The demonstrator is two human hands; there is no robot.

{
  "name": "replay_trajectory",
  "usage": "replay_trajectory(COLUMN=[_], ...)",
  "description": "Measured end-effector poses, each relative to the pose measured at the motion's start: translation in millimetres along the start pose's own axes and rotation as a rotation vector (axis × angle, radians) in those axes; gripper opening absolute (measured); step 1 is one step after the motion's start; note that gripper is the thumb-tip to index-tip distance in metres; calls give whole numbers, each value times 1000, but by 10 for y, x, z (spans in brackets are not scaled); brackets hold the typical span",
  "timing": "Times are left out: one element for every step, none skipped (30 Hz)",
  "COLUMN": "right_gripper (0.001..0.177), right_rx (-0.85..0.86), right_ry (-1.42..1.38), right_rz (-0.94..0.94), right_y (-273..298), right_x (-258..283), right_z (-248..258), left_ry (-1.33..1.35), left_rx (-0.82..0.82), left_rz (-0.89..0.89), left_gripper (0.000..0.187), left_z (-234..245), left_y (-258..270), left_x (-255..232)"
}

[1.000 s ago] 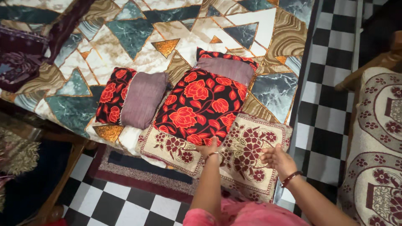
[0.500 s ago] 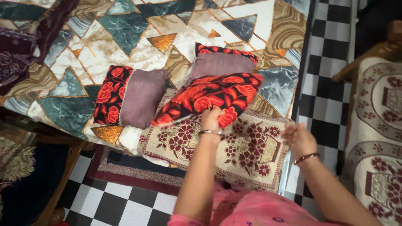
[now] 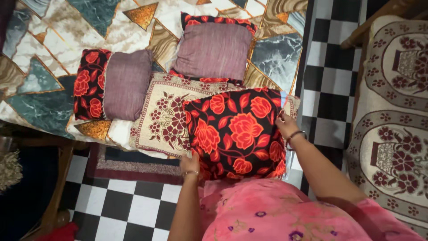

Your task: The person picks up several decorative pillows from a bed and places them onto a nearby sofa. They handle the pillows one by one, arranging them in a row on the sofa seat.

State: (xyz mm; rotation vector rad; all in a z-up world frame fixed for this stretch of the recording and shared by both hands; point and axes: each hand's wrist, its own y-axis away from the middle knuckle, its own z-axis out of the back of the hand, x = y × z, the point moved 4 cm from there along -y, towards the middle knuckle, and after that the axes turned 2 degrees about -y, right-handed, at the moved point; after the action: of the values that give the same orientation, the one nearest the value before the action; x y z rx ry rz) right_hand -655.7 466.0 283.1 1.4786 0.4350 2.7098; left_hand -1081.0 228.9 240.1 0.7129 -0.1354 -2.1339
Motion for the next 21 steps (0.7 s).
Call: replay_trajectory(right_gripper=[43, 46, 49, 47, 47, 48, 48, 50, 51, 49, 48, 46, 46, 45, 44, 45, 45, 45, 46, 47, 48], right_rx=[0, -1, -3, 20, 38, 55, 69, 82, 96, 120, 147, 174, 216, 254, 286, 258, 232, 205, 195, 184, 172], right_ry=[-85, -170, -254, -333, -411, -489, -532, -575, -618, -606, -597, -588, -432, -275, -110, -50, 17, 85, 120, 156, 191], right_rz=[-115, -231, -346, -293, -236, -177, -90, -2, 91, 125, 162, 199, 285, 368, 447, 506, 563, 619, 696, 772, 846], right_y=[33, 82, 159, 230, 276, 327, 365, 418, 456, 515, 582, 656, 756, 831, 891, 935, 975, 1004, 1014, 1016, 1025], right_x=[-37, 16, 114, 301, 510, 725, 960, 1199, 1455, 1697, 1955, 2206, 2446, 2667, 2875, 3055, 3185, 3283, 3364, 3411, 3424], right_z=[-80, -111, -117, -118, -91, -56, -11, 43, 105, 165, 227, 343, 516, 740, 943, 1126, 1316, 1435, 1489, 1529, 1548], left_ry=[32, 25, 19, -25, -73, -127, -173, -202, -173, -124, -57, 80, 212, 326, 446, 417, 392, 366, 412, 457, 499], left_rx=[-223, -170, -115, -18, 20, 20, 8, -39, -101, -157, -202, -210, -210, -243, -269, -172, -75, 22, 53, 84, 118], left_rz=[-195, -203, -212, -171, -163, -170, -186, -234, -333, -442, -557, -712, -868, -1026, -1185, -1245, -1300, -1353, -1310, -1266, -1222], left_gripper=[74, 71, 68, 67, 67, 66, 66, 65, 65, 64, 64, 65, 66, 66, 67, 63, 59, 55, 48, 41, 34], left_z=[63, 38, 22, 37, 92, 192, 323, 492, 693, 910, 1154, 1405, 1679, 1969, 2217, 2389, 2523, 2584, 2608, 2595, 2556], left_y=[-92, -157, -199, -223, -165, -81, -6, 78, 147, 245, 346, 486, 639, 811, 979, 1051, 1097, 1151, 1183, 1206, 1210], left_x=[-200, -354, -549, -723, -902, -1097, -1333, -1607, -1933, -2266, -2592, -2905, -3164, -3358, -3536, -3688, -3791, -3862, -3885, -3868, -3832])
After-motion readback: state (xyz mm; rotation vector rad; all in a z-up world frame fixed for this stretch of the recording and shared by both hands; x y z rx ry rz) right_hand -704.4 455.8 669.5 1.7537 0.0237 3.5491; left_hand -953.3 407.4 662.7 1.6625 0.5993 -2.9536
